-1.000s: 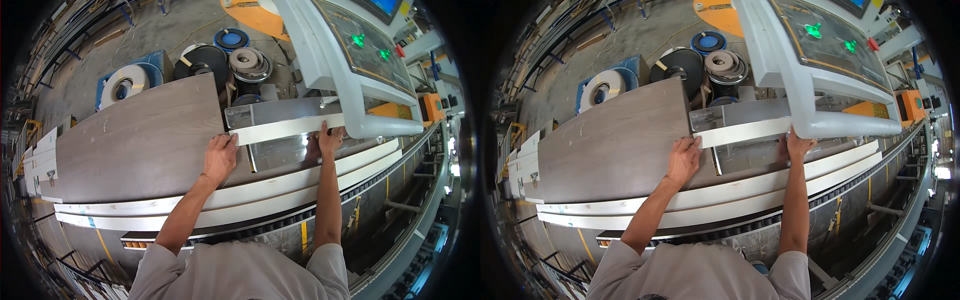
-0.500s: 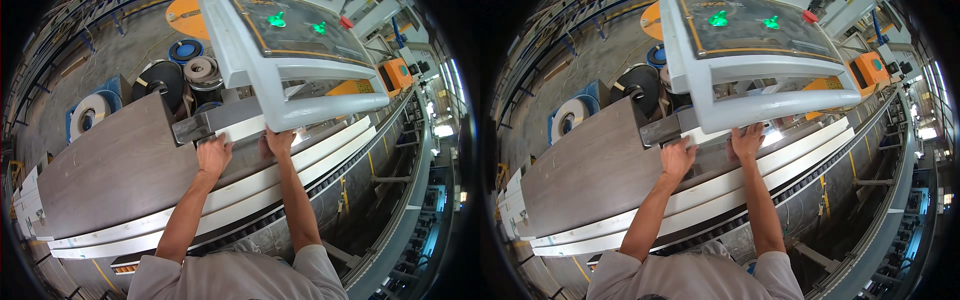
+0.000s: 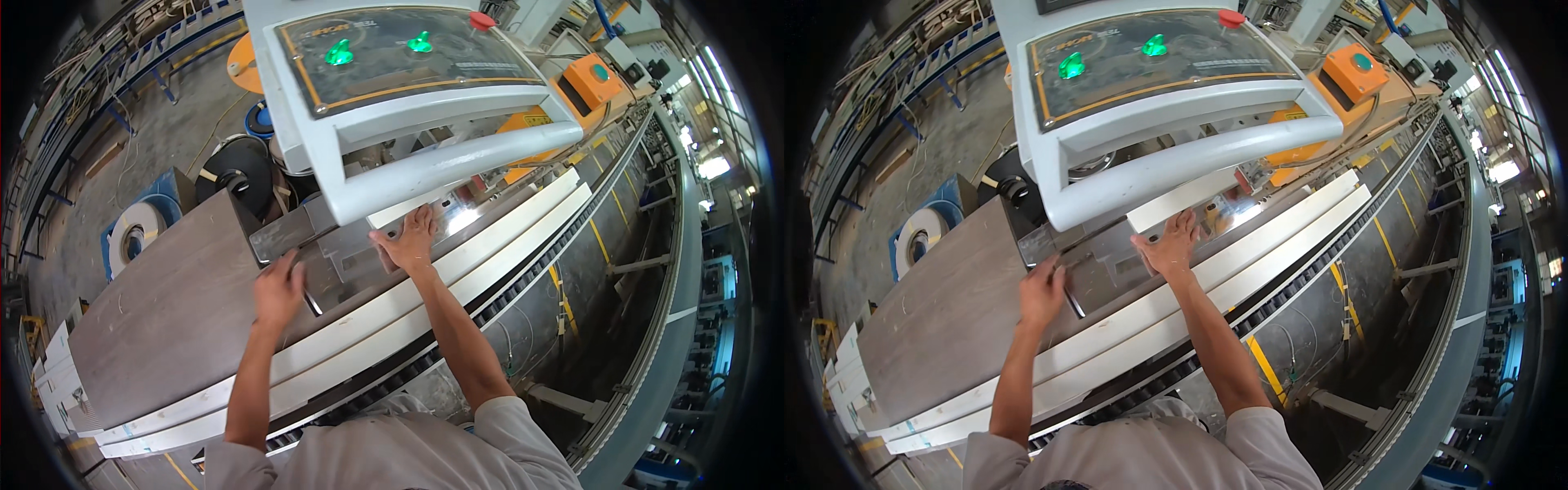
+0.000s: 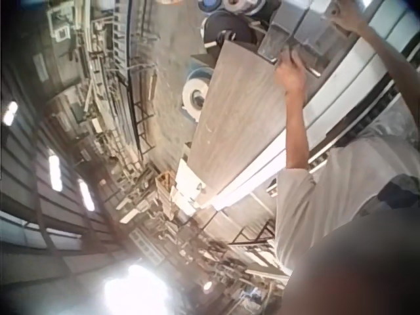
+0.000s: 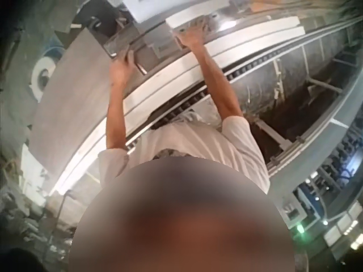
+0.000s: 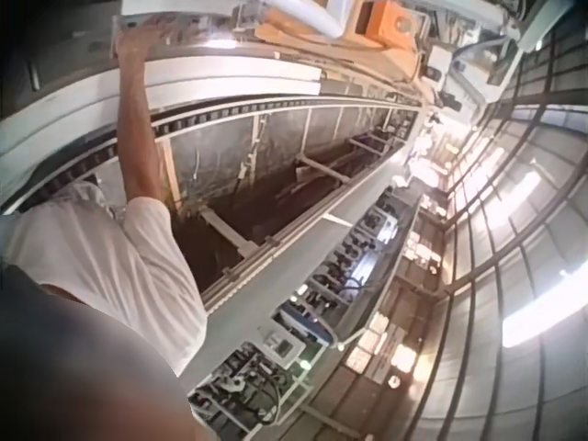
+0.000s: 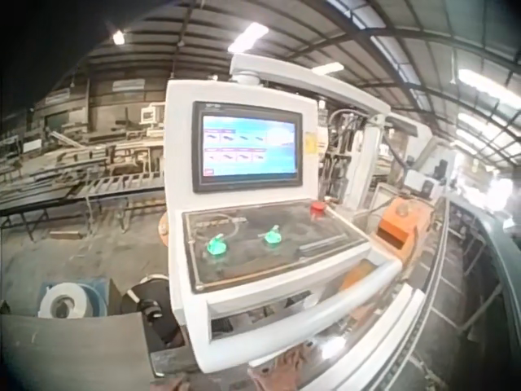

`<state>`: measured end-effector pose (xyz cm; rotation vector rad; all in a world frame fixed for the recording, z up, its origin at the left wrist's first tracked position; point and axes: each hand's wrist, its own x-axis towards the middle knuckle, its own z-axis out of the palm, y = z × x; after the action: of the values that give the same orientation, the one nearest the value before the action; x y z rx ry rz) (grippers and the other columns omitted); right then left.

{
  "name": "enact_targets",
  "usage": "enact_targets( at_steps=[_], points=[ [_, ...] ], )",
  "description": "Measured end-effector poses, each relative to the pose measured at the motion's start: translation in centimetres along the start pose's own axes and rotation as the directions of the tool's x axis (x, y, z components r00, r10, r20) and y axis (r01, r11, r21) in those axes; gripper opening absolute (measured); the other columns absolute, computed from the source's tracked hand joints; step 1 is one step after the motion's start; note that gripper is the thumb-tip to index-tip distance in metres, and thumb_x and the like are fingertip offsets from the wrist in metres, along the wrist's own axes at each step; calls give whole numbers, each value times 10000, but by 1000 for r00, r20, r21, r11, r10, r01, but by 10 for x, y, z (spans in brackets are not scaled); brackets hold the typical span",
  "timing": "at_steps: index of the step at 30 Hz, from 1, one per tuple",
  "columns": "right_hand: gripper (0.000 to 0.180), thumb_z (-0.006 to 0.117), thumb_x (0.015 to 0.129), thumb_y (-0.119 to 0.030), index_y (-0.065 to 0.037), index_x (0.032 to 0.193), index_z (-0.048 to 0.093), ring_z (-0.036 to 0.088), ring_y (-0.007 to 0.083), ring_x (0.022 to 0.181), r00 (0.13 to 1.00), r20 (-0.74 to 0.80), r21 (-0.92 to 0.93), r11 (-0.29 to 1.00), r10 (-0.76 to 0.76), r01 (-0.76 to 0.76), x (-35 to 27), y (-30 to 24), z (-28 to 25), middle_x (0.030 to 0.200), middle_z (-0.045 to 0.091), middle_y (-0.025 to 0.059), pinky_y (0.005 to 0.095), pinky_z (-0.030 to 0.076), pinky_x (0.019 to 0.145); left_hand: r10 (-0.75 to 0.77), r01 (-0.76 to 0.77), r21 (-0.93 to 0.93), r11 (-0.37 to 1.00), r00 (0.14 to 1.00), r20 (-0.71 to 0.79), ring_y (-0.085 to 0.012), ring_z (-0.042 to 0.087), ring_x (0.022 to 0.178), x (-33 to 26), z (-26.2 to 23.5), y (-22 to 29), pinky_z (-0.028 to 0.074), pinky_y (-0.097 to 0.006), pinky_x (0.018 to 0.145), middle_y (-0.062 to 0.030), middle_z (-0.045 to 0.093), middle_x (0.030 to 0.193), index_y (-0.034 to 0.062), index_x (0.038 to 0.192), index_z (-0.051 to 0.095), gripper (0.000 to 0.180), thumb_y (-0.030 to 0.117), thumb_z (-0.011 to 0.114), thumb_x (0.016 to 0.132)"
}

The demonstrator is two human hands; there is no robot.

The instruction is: Feed wooden boards into an industrial edge banding machine and interact with the control interface.

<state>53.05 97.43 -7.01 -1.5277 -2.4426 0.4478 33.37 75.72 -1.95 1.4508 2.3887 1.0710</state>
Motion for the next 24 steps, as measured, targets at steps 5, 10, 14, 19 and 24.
enact_targets(
  at_steps=[5,10,14,19,24],
  points=[
    [1164,604,792,-751,209,1410,373,266,480,1464,993,-115,4,1000,-2,2,20,21,-4,1511,332,392,539,194,1209,24,-17,191,982,999,-38,-344,658,712,-41,-33,-58,535,-442,642,-135,656,826,76,1139,685,285,206,694,886],
    [972,609,869,-622,205,1356,452,353,482,1414,991,-133,44,999,-21,28,37,50,-3,1463,413,378,499,222,1210,163,-142,279,950,985,-54,-351,662,745,-33,-21,-54,538,-450,641,-137,661,877,78,1176,660,327,232,682,889],
    [711,614,929,-416,189,1295,533,406,459,1383,993,-105,-105,993,45,-56,56,58,12,1449,447,354,478,248,1202,125,-107,263,959,991,-52,-367,655,737,-29,-18,-54,527,-461,641,-142,662,860,77,1177,665,319,209,673,887],
    [591,606,926,-314,156,1283,569,390,433,1395,955,-248,-39,983,165,-180,87,70,21,1461,456,318,486,230,1206,146,-125,267,956,987,-60,-376,663,754,-25,-18,-52,534,-465,655,-152,671,880,73,1175,663,323,215,674,885],
    [632,493,967,-303,131,1424,437,323,410,1448,915,-240,-83,932,326,-354,96,29,2,1534,382,286,495,168,1226,150,-122,338,933,987,-56,-393,667,779,-30,-32,-55,543,-489,655,-159,680,913,51,1218,628,374,257,644,907]
  ],
)
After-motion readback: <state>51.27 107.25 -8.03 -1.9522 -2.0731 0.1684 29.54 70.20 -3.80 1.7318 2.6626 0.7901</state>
